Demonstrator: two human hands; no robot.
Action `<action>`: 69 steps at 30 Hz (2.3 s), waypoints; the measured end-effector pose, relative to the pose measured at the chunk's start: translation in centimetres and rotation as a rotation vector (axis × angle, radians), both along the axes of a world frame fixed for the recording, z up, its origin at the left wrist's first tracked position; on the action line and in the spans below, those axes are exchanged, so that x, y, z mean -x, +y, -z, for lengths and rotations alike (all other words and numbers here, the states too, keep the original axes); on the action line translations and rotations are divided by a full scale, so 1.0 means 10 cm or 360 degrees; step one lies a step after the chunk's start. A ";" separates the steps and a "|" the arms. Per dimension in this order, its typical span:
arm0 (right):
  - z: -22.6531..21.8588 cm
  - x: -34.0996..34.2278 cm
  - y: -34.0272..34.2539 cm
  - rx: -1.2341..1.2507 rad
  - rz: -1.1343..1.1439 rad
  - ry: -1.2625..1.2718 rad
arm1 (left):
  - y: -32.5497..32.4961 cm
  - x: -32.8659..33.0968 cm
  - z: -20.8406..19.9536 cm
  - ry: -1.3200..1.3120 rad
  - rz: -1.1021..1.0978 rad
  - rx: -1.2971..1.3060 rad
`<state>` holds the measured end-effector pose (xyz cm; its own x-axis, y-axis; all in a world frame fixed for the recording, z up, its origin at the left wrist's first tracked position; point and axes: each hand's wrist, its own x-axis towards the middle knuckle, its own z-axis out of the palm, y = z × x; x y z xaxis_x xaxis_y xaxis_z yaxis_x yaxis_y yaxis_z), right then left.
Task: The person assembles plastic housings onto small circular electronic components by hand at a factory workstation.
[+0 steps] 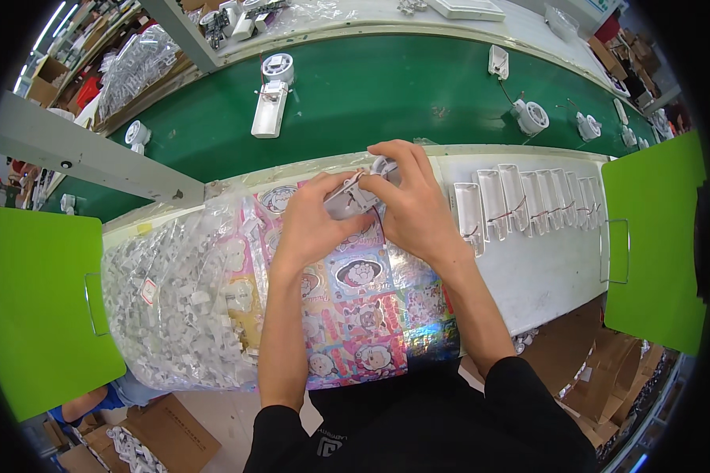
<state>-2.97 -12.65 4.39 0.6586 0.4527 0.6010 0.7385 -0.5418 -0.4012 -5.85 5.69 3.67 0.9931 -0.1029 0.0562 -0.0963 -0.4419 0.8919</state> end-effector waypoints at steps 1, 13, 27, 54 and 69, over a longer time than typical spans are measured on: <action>0.01 0.00 0.01 0.0015 0.0014 -0.0030 | 0.00 0.00 0.01 0.0001 -0.0001 -0.0001; 0.14 -0.04 0.04 -0.0114 0.0056 -0.0101 | -0.01 -0.06 0.19 0.0175 -0.0089 0.0550; 0.19 0.02 0.14 -0.0248 0.0006 -0.0305 | 0.08 -0.04 0.03 0.0230 -0.0039 0.0453; 0.22 -0.15 0.00 -0.0663 -0.0145 0.0277 | 0.05 -0.13 0.20 0.0416 0.0004 0.0659; 0.55 -0.20 0.19 -0.0943 0.0352 0.0264 | -0.06 -0.36 0.34 -0.0115 -0.0960 0.0439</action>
<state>-1.02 -10.77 -1.07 0.8036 -0.0809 0.5897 0.5378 -0.3258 -0.7776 -2.28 5.09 0.23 0.8648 0.4973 0.0694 0.0326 -0.1935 0.9806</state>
